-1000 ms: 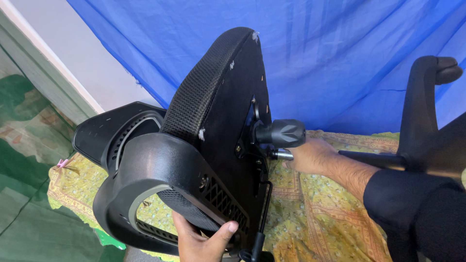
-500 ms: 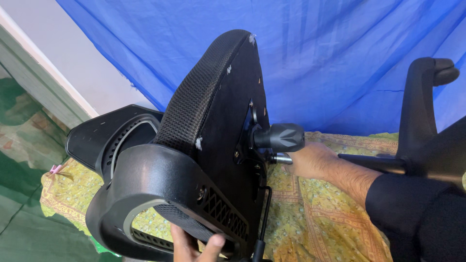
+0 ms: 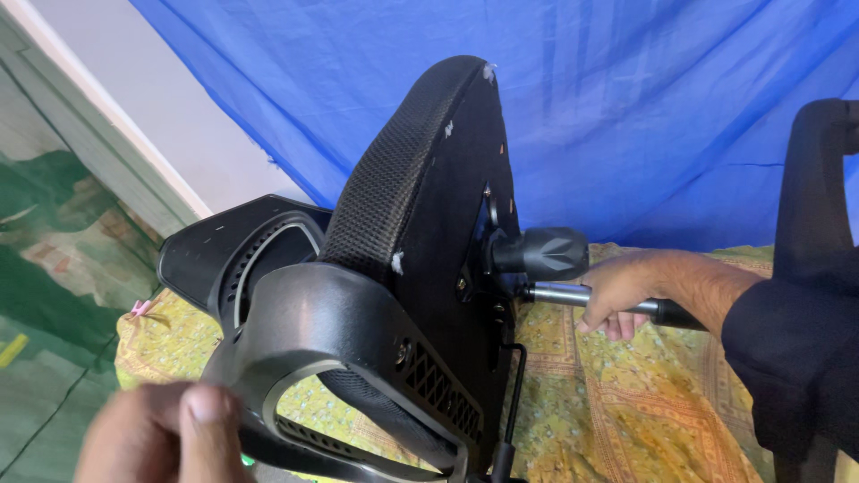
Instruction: The person attaches a black plastic frame to the back of an office chair seat using a screwdriver. They align the frame with the seat, insert screws, and tighten them to secure the components together.
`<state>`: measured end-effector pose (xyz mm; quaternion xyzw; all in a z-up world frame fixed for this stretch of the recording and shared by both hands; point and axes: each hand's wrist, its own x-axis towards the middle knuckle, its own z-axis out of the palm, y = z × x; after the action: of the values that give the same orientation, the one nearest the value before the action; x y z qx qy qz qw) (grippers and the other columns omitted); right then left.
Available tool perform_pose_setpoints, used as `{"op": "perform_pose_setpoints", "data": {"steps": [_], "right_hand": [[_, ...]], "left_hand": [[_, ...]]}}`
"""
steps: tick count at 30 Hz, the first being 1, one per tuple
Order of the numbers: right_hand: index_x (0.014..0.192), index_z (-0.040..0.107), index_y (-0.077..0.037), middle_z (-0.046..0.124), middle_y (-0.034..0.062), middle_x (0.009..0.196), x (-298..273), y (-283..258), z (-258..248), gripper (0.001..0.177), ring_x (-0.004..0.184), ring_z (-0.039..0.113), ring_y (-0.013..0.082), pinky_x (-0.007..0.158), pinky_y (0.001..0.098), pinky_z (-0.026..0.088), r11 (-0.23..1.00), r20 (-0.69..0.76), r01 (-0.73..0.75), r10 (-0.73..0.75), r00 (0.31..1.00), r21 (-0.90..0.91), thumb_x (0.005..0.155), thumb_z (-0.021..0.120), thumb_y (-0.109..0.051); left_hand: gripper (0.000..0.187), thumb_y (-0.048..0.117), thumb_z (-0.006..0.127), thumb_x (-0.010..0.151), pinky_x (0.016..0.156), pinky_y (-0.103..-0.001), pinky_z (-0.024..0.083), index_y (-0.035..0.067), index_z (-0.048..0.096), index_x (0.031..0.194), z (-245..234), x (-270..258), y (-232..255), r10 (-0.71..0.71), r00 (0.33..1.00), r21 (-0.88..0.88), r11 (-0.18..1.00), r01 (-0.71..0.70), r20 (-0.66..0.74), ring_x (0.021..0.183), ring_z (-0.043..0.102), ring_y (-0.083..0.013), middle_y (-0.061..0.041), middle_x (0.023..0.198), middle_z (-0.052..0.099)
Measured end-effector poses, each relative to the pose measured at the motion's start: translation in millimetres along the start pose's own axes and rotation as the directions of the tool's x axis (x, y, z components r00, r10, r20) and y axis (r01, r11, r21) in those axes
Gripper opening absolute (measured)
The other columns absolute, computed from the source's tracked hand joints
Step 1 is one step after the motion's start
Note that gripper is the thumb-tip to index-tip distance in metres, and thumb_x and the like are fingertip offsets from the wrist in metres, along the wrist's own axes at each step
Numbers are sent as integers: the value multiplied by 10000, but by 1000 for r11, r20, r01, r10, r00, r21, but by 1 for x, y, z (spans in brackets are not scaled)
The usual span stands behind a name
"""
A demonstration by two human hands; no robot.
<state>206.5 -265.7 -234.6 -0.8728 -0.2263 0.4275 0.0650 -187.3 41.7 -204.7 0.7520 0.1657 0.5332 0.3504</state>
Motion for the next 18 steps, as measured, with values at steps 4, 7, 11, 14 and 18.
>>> {"op": "perform_pose_setpoints", "data": {"steps": [4, 7, 11, 14, 18], "right_hand": [[1126, 644, -45, 705, 94, 743, -3, 2, 0, 341, 552, 685, 161, 518, 323, 558, 996, 18, 28, -30, 999, 86, 925, 730, -307], [1081, 666, -51, 597, 60, 657, -3, 2, 3, 325, 484, 569, 154, 463, 330, 490, 993, -29, 47, -44, 999, 108, 901, 768, -302], [1015, 677, -27, 547, 16, 619, 1, 6, 5, 344, 458, 525, 126, 441, 313, 466, 995, -76, 102, -100, 992, 16, 898, 776, -336], [1017, 674, -21, 538, 13, 616, 3, 8, 5, 359, 457, 523, 118, 437, 306, 468, 993, -81, 114, -112, 990, 19, 897, 777, -344], [1060, 661, -40, 549, 14, 622, 3, 8, 6, 378, 464, 518, 112, 441, 297, 471, 996, -76, 90, -90, 993, 1, 898, 763, -365]], "left_hand": [[336, 294, 646, 1121, 855, -257, 459, -37, 657, 1069, 29, 56, 64, 394, 917, 215, 892, -397, 56, 910, 569, -149, -103, 969, 626], [374, 369, 578, 1023, 757, -236, 478, 31, 678, 1146, 39, 88, 78, 28, 956, 75, 996, -52, 292, 847, 593, -85, -8, 927, 690], [519, 431, 493, 1043, 662, -289, 474, -28, 716, 950, 51, 92, 63, -278, 828, 22, 952, 306, 488, 745, 557, -113, -52, 813, 669], [516, 430, 472, 1063, 682, -276, 465, -30, 696, 993, 52, 87, 47, -267, 826, -136, 916, 377, 496, 755, 547, -102, -39, 837, 648], [478, 387, 464, 1090, 681, -276, 462, -32, 683, 1018, 54, 82, 35, -253, 837, -263, 870, 416, 486, 744, 542, -109, -53, 838, 633]]}}
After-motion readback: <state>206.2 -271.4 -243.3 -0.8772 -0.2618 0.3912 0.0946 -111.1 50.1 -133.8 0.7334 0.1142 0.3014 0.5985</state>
